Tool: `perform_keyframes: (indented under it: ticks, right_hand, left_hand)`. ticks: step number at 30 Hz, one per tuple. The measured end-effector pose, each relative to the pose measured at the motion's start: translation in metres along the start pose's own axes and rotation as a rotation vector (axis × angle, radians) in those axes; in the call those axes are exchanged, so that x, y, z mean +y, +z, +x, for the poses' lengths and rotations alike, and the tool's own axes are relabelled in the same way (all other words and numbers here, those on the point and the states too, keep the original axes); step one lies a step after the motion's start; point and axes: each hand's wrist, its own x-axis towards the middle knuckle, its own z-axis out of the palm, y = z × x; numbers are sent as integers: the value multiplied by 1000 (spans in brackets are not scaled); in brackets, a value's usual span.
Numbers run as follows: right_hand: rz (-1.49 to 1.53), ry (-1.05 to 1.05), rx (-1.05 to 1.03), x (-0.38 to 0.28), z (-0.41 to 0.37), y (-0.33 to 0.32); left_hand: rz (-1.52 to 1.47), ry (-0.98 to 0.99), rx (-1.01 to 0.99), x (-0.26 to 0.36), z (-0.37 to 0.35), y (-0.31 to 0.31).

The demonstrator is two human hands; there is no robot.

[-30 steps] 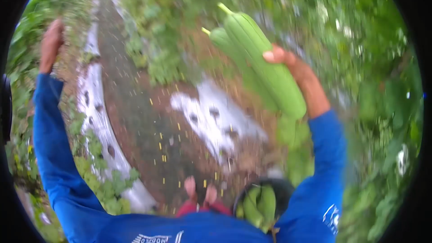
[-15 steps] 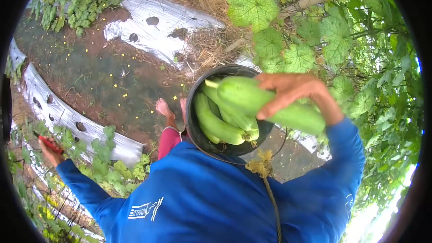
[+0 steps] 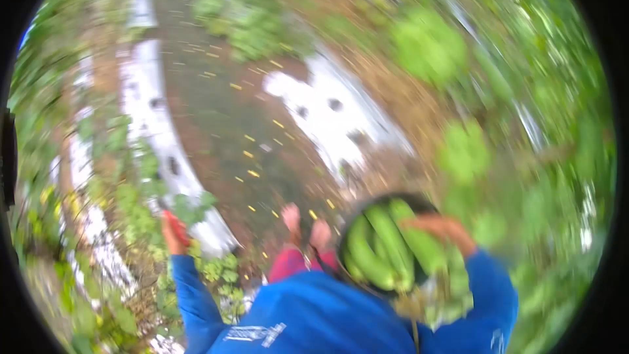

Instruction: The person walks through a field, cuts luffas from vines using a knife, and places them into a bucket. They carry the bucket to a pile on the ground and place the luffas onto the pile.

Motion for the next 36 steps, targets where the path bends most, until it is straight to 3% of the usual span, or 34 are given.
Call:
perform_keyframes:
  ticks: [1,2,3,4,6,14,18,20,24,26,29,32,36]
  right_hand:
    - [-76,-84,-55,39,-3,-3]
    - [-165,74,176,-14,16,0]
    - [263,896,201,-80,41,-11]
    - [374,1126,287,-112,59,-20]
    - [441,1257,391,-137,71,-25]
    - [165,1209,259,-124,52,-100]
    - [-175,909,155,-100,70,-170]
    - [-232,1259,317,-177,179,-199]
    - [-429,749,380,-155,287,-260]
    - [-219,651,457,-191,349,-274]
    - [-74,672,419,-146,396,-307]
    - [52,766,378,-164,440,-324]
    - [27,664,318,-123,480,-365]
  left_hand:
    - [-22,1,29,-10,-7,-5]
    - [-7,-64,84,-7,-21,-1]
    - [-85,-119,90,-16,-25,-11]
    - [-155,-189,71,-31,-24,-17]
    - [-202,-156,95,-54,-25,-25]
    - [-206,-227,110,-73,-18,-15]
    - [-221,-253,97,-50,26,0]
    - [-221,-267,93,-45,66,6]
    - [-339,-222,42,-22,159,13]
    - [-291,-262,107,17,190,20]
    - [-315,-235,8,62,246,29]
    - [-282,-189,-34,108,295,40]
    - [-267,-34,-102,173,366,60]
